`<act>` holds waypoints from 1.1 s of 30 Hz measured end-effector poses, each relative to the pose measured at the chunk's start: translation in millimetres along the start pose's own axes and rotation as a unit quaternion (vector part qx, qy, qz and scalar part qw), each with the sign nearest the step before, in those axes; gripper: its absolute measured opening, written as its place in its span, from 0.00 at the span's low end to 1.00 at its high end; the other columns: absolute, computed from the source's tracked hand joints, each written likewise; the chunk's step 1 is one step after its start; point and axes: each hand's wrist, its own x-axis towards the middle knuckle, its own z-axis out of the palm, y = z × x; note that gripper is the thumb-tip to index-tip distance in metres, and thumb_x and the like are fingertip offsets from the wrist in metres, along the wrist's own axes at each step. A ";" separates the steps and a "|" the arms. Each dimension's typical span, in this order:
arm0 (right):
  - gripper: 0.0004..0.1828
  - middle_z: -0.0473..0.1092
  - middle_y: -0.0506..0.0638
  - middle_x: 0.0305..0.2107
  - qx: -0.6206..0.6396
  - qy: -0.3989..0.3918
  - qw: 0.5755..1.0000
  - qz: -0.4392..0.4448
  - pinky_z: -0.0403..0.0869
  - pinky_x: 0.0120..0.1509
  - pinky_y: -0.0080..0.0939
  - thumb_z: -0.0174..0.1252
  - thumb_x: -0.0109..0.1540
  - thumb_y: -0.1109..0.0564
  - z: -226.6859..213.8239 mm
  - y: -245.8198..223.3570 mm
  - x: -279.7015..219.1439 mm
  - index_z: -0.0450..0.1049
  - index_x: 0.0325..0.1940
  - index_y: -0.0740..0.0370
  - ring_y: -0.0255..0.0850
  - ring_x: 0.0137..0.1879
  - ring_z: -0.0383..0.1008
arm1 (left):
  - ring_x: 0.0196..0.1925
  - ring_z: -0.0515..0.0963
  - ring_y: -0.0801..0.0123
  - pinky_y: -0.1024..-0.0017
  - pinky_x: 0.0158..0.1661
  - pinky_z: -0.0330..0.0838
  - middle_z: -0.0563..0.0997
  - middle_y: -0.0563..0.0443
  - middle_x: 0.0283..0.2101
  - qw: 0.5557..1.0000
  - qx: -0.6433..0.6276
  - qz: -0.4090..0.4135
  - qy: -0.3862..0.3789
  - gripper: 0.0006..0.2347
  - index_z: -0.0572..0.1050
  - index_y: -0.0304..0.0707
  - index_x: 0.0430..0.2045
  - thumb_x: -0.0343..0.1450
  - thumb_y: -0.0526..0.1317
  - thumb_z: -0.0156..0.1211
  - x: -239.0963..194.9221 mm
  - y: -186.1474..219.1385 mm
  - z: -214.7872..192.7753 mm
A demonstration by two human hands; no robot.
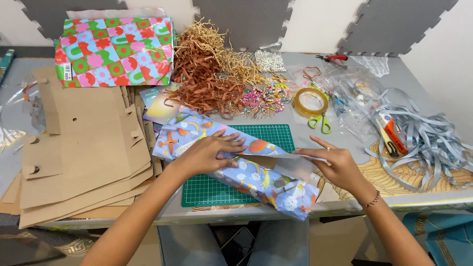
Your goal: The person wraps a small cardboard box in white paper and a blue patterned paper, using scissors to cut tape and securing the paper around the box on a workbench.
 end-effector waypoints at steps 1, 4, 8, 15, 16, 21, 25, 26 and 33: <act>0.14 0.84 0.46 0.39 0.019 0.013 0.999 0.044 0.70 0.73 0.56 0.60 0.62 0.64 1.2 14.9 -3.5 0.83 0.49 0.54 0.48 0.53 0.82 | 0.71 0.67 0.54 0.56 0.74 0.45 0.79 0.45 0.61 1.000 -0.001 0.002 -0.001 0.20 0.80 0.41 0.53 0.67 0.46 0.70 0.1 -0.7 0.4; 0.15 0.84 0.46 0.40 0.049 0.003 0.995 0.087 0.71 0.73 0.53 0.60 0.61 0.66 -9.7 -6.9 16.0 0.85 0.48 0.55 0.46 0.51 0.83 | 0.71 0.68 0.52 0.54 0.74 0.46 0.79 0.44 0.61 1.000 -0.003 0.000 0.000 0.21 0.80 0.40 0.53 0.67 0.46 0.70 -0.1 -0.6 -0.2; 0.17 0.83 0.47 0.43 0.013 -0.033 0.999 0.015 0.63 0.76 0.64 0.59 0.61 0.65 -17.5 -39.8 20.4 0.83 0.51 0.53 0.48 0.54 0.82 | 0.71 0.68 0.53 0.56 0.74 0.46 0.79 0.44 0.60 1.000 -0.017 -0.007 0.017 0.20 0.80 0.42 0.53 0.66 0.46 0.72 -2.3 -1.9 0.8; 0.17 0.78 0.35 0.52 -0.196 -0.071 0.969 -0.134 0.49 0.81 0.71 0.48 0.69 0.56 -17.1 -51.5 -0.7 0.79 0.56 0.40 0.35 0.63 0.74 | 0.71 0.69 0.54 0.57 0.74 0.47 0.80 0.46 0.60 0.999 -0.014 0.018 0.037 0.14 0.84 0.48 0.45 0.68 0.47 0.70 -4.6 -7.3 10.2; 0.17 0.78 0.34 0.52 -0.216 -0.073 0.961 -0.157 0.50 0.80 0.72 0.48 0.69 0.55 -15.7 -52.6 -1.1 0.79 0.56 0.40 0.35 0.64 0.73 | 0.71 0.69 0.54 0.56 0.74 0.46 0.80 0.46 0.60 0.999 -0.011 0.024 0.039 0.13 0.84 0.50 0.44 0.68 0.47 0.69 -5.3 -9.2 11.8; 0.22 0.77 0.42 0.55 -0.111 -0.122 0.982 -0.095 0.48 0.81 0.77 0.44 0.65 0.59 -42.4 -86.4 11.6 0.77 0.59 0.49 0.51 0.67 0.73 | 0.74 0.64 0.58 0.51 0.73 0.46 0.74 0.47 0.64 0.996 0.012 0.084 0.032 0.13 0.83 0.50 0.47 0.71 0.47 0.64 -3.7 -30.8 20.0; 0.31 0.75 0.47 0.59 -0.116 -0.094 0.986 -0.074 0.60 0.77 0.62 0.34 0.60 0.63 -37.6 -136.3 25.8 0.71 0.64 0.53 0.46 0.67 0.75 | 0.73 0.65 0.57 0.51 0.73 0.47 0.75 0.45 0.63 0.994 0.030 0.101 0.038 0.13 0.83 0.51 0.48 0.72 0.48 0.63 -3.8 -32.0 21.6; 0.31 0.75 0.47 0.59 -0.114 -0.093 0.987 -0.071 0.60 0.77 0.62 0.34 0.60 0.63 -19.6 -134.6 29.2 0.71 0.64 0.53 0.46 0.67 0.75 | 0.73 0.65 0.57 0.51 0.73 0.47 0.75 0.45 0.63 0.994 0.030 0.101 0.034 0.13 0.83 0.51 0.48 0.72 0.48 0.63 -3.9 -31.7 21.3; 0.32 0.66 0.64 0.64 -0.216 -0.169 0.961 -0.027 0.59 0.75 0.59 0.46 0.70 0.43 87.1 -106.1 24.4 0.62 0.73 0.64 0.56 0.73 0.63 | 0.65 0.76 0.59 0.59 0.73 0.54 0.84 0.51 0.52 0.993 0.051 0.043 0.094 0.09 0.85 0.53 0.42 0.70 0.47 0.68 -13.6 -7.9 24.0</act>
